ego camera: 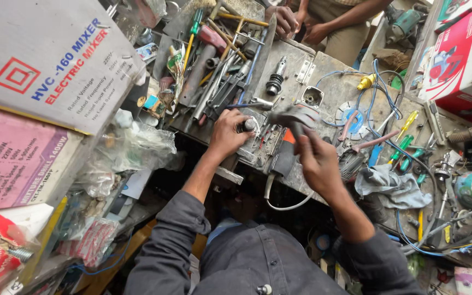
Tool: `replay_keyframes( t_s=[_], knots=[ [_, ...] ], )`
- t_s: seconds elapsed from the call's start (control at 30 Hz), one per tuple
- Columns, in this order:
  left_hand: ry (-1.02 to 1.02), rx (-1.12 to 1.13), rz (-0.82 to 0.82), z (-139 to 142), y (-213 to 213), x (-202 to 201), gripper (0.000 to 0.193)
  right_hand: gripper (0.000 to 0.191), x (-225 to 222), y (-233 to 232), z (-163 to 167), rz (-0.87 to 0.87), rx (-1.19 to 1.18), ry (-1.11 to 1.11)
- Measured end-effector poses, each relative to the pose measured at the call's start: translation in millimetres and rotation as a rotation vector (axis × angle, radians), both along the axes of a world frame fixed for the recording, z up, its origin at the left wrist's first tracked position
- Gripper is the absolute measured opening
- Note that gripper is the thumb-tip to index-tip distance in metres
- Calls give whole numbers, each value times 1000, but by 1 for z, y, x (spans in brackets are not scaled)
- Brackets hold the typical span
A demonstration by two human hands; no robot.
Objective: The person works at a cluttered workbench repairing an angle grinder. They pick up and set down small metal parts, use a hammer and pliers on components, open a cardboard box of spare parts, handle a yellow switch component, and fit a round part onto the grinder body.
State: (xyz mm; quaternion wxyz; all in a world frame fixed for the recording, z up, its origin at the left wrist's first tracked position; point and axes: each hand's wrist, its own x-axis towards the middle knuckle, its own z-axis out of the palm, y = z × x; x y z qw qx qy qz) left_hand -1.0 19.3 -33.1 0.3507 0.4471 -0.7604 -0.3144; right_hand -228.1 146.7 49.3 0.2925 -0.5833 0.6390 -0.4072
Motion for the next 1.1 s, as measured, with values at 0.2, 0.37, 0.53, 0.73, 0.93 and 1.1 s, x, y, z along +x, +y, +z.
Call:
replay_keyframes(
  t_s=[0.2, 0.37, 0.53, 0.73, 0.93, 1.1],
  knots=[
    [412, 191, 8, 11, -7, 10, 34, 44, -89, 63, -43, -346, 50, -339],
    [870, 471, 41, 32, -14, 18, 16, 51, -175, 124, -80, -510, -1, 178],
    [773, 534, -62, 25, 7, -32, 14, 60, -217, 151, -95, -740, 310, 519],
    [552, 775, -228, -12, 39, -99, 15, 57, -241, 149, -103, -728, 365, 608],
    [410, 849, -268, -24, 33, -110, 15, 48, -251, 161, -129, -602, 368, 623],
    [277, 859, -413, 1, 0, -92, 19, 53, -259, 178, -144, -465, 262, 583]
  ],
)
